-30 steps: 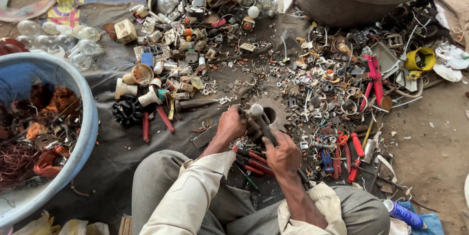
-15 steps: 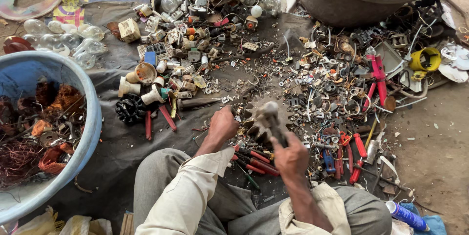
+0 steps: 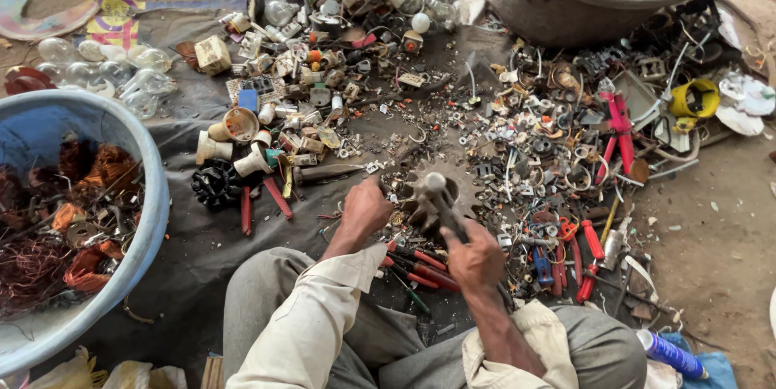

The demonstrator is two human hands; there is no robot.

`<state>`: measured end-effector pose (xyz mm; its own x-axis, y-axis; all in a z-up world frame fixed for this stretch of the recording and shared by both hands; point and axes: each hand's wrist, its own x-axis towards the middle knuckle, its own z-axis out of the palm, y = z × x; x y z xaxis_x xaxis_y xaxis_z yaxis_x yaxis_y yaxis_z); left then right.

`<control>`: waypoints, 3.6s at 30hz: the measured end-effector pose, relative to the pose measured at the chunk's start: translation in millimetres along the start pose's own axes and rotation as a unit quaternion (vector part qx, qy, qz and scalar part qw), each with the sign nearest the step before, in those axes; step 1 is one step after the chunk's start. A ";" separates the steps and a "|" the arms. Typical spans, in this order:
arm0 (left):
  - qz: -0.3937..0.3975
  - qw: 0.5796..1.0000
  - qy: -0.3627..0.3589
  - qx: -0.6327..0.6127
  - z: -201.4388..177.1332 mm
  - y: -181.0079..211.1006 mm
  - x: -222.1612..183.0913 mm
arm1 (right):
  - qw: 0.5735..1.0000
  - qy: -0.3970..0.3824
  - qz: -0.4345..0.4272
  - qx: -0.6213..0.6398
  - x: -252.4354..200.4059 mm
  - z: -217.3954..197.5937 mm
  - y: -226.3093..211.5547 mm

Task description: The person uses a hammer and a metal rod to drive a smaller metal piece out of the center of a large metal gear while sitting on a floor covered in scrap electronics.

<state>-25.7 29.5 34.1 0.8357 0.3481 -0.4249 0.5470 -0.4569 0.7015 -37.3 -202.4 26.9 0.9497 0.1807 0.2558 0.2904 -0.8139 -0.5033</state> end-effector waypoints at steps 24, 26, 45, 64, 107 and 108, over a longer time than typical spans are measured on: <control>0.008 0.757 -0.304 -0.578 12.3 -6.7 -50.5 | 0.923 -0.216 0.061 0.314 -9.1 -22.0 -18.3; 0.008 0.750 -0.332 -0.573 13.7 -6.8 -60.9 | 0.895 -0.244 0.027 0.372 -13.5 -17.3 -15.0; 0.141 0.889 0.080 -0.429 47.7 -42.1 -103.1 | 0.412 -0.173 0.358 0.820 -33.5 -25.3 -18.2; 0.100 0.825 -0.166 -0.531 77.2 -23.1 -130.1 | 0.505 -0.099 0.464 0.721 -57.6 -3.5 -14.2; 0.041 0.841 -0.136 -0.522 18.1 -6.4 -37.3 | 0.833 -0.133 0.259 0.470 3.9 -39.1 -22.4; 0.052 0.839 -0.151 -0.521 16.8 -4.8 -41.7 | 0.820 -0.148 0.251 0.493 5.0 -38.7 -25.2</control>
<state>-62.4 3.5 38.8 0.9368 0.0551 -0.3455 0.2615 0.5459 0.7960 -44.4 -202.3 72.7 0.9231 0.2041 -0.3260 -0.3306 -0.0119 -0.9437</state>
